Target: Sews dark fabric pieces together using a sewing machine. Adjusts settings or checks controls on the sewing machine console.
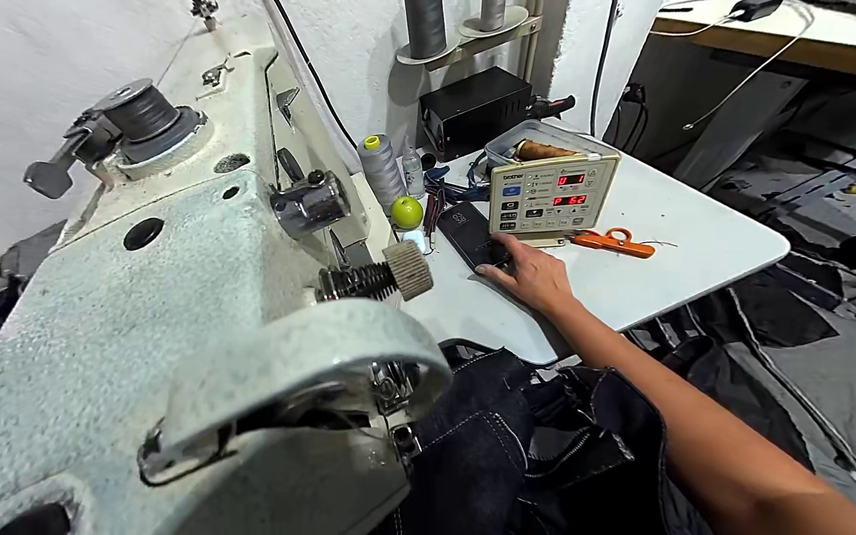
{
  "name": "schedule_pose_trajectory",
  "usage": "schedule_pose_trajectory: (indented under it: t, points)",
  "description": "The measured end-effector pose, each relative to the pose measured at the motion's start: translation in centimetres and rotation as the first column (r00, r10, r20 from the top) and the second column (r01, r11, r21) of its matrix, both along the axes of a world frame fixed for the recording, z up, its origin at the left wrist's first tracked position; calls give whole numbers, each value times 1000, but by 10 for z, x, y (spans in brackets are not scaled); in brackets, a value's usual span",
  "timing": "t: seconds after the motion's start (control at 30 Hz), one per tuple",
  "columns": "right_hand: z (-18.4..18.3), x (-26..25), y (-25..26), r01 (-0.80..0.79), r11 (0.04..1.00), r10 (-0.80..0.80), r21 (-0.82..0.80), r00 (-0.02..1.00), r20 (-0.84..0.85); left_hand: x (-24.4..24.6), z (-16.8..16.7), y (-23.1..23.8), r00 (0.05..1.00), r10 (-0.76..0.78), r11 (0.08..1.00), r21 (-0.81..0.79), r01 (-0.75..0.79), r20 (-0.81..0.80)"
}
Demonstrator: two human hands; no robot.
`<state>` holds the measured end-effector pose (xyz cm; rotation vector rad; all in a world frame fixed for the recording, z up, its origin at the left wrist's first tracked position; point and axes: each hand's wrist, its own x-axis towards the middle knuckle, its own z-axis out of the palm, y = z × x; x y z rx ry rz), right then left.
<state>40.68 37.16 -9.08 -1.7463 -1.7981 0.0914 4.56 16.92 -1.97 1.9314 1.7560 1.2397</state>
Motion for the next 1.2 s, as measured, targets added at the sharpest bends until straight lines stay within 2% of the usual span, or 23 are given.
schedule_pose_trajectory:
  t: [0.1, 0.2, 0.37, 0.67, 0.8, 0.93, 1.2]
  points:
    - [-4, 0, 1, -5, 997, 5, 80, 1000, -2, -13, -16, 3, 999, -52, 998, 32, 52, -11]
    - [-7, 1, 4, 36, 992, -37, 121, 999, 6, -10, -11, 3, 998, -56, 998, 28, 56, 3]
    - [-5, -1, 6, 64, 996, -68, 68, 995, 72, -11, -13, 4, 996, -81, 996, 30, 81, 27]
    - [-9, -3, 14, -26, 990, 6, 141, 990, 141, -9, -16, 6, 990, -122, 985, 135, 111, 76]
    - [-9, -1, 16, -33, 990, 16, 135, 992, 127, -3, -4, 4, 995, -79, 996, 54, 76, 61]
    - [-10, -2, 15, -32, 988, 14, 153, 993, 119, 0, 0, 5, 995, -90, 993, 86, 86, 47]
    - [-11, -2, 17, -30, 991, 11, 130, 989, 145, -12, -20, 6, 988, -123, 987, 116, 112, 92]
